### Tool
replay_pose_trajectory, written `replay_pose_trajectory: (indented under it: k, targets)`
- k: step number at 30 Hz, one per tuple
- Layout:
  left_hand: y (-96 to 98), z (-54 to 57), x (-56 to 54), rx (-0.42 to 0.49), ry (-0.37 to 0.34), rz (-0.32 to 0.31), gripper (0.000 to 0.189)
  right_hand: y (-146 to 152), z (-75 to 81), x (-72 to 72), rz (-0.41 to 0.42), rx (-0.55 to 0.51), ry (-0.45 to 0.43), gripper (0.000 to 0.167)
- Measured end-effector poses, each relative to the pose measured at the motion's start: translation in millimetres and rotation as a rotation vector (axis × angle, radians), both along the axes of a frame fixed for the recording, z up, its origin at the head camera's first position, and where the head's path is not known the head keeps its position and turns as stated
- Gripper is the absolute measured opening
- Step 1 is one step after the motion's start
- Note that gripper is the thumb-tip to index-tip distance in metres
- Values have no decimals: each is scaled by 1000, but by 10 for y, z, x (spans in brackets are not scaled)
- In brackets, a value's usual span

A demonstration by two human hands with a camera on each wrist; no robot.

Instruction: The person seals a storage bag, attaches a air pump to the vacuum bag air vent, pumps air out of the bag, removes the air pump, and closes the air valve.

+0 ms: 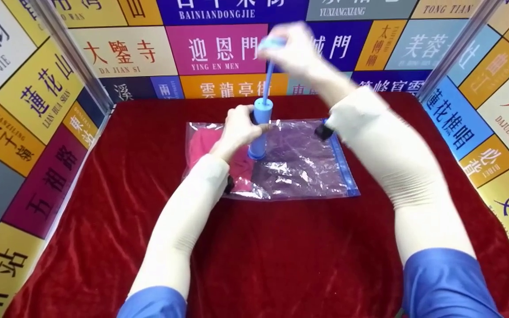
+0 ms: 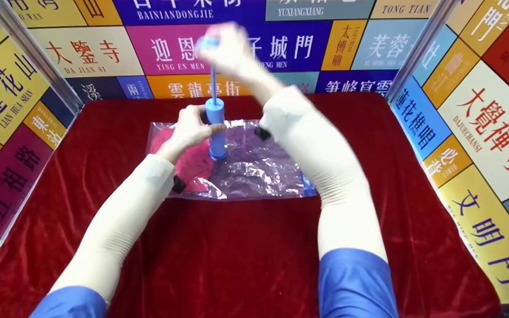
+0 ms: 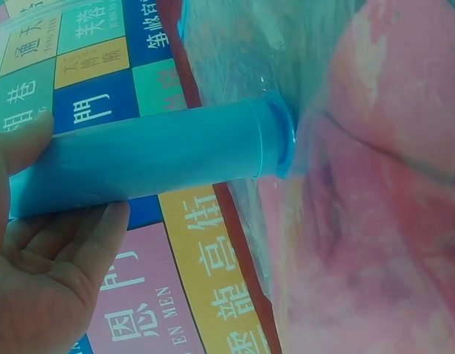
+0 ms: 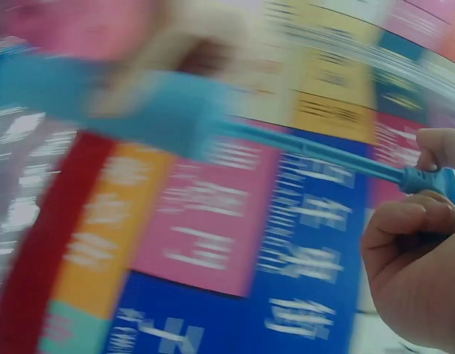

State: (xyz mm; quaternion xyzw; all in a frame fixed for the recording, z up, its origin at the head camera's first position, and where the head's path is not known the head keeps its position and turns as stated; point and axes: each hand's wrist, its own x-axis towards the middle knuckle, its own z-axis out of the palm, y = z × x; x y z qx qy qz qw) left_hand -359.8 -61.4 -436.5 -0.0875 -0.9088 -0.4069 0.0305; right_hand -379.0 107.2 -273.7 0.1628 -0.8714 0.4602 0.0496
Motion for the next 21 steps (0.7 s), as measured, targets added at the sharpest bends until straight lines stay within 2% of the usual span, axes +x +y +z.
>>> replay_pose_trajectory:
  k: [3,6,11,16,21]
  targets:
    - [8,12,-7,-5,-4,11,49,64,244,48,-33,-94,94,20]
    - [-1,19,-7,-9,-1,26,48,81,347,107,-30,-70,116,23]
    - [-5,8,0,-10,12,15,46,65,384,153,-35,-25,132,22]
    - [13,-7,11,-3,-7,7,46,66,389,159,-54,37,108,22]
    - [26,-6,22,6,-22,13,47,49,358,150,-42,68,124,24]
